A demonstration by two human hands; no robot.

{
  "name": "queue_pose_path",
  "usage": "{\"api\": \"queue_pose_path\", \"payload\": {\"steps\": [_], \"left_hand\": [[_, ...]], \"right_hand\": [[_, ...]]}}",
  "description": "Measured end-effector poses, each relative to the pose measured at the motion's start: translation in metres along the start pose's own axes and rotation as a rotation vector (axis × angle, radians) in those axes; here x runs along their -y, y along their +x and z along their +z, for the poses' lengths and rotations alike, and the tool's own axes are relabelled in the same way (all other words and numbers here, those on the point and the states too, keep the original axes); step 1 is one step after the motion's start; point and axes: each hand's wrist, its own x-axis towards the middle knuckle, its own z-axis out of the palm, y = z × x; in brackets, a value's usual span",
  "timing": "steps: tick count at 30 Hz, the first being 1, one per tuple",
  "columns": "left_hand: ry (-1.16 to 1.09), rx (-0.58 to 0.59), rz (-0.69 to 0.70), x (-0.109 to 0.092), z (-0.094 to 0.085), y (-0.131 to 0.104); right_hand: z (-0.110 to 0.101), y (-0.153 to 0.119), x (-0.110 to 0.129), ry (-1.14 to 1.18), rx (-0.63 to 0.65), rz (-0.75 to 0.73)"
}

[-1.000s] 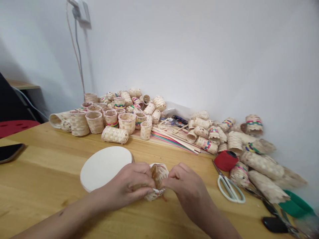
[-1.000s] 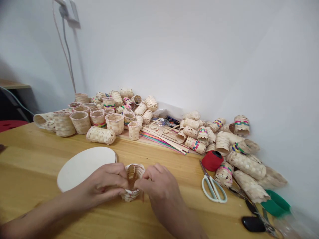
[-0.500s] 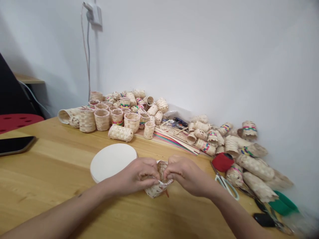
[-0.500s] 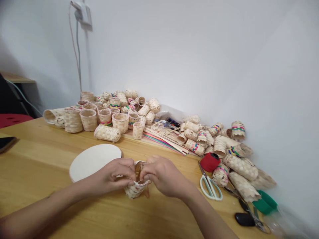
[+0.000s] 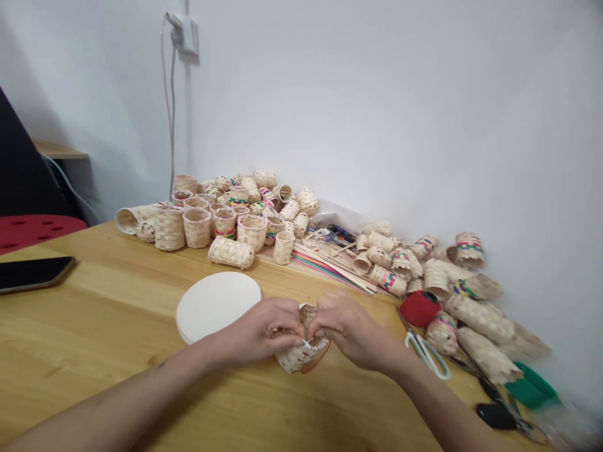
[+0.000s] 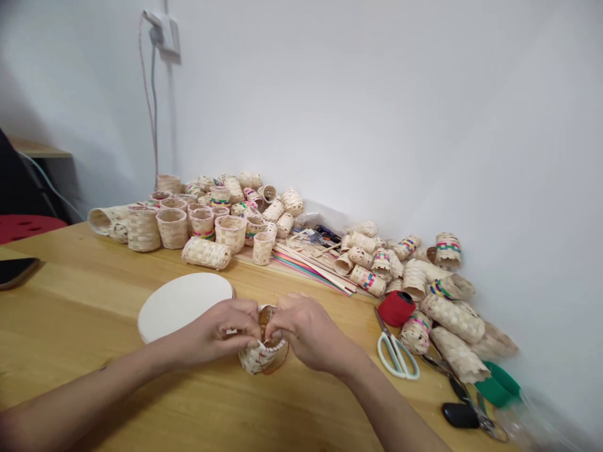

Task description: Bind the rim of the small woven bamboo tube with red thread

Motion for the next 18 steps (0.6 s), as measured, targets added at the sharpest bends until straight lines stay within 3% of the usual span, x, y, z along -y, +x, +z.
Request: {"api": "queue_pose_path", "payload": {"steps": [5,10,14,18], "left_hand": [[0.037,-0.029,-0.013,0.004,0.001,0.001],[0.005,-0.012,-0.015,0.005,-0.001,0.001],[0.011,-0.011,0.024,0.005,-0.002,0.0],[-0.001,-0.011,0.047,0.005,-0.001,0.001]], "right_hand": [[0.0,0.003,0.002,0.001,0.015,0.047],[-0.018,0.009,0.002,0.124,0.11,0.068],[-0.027,0.011,0.005,0.161,0.069,0.15],[-0.02,0.01,0.009,0.128,0.033,0.234]]}}
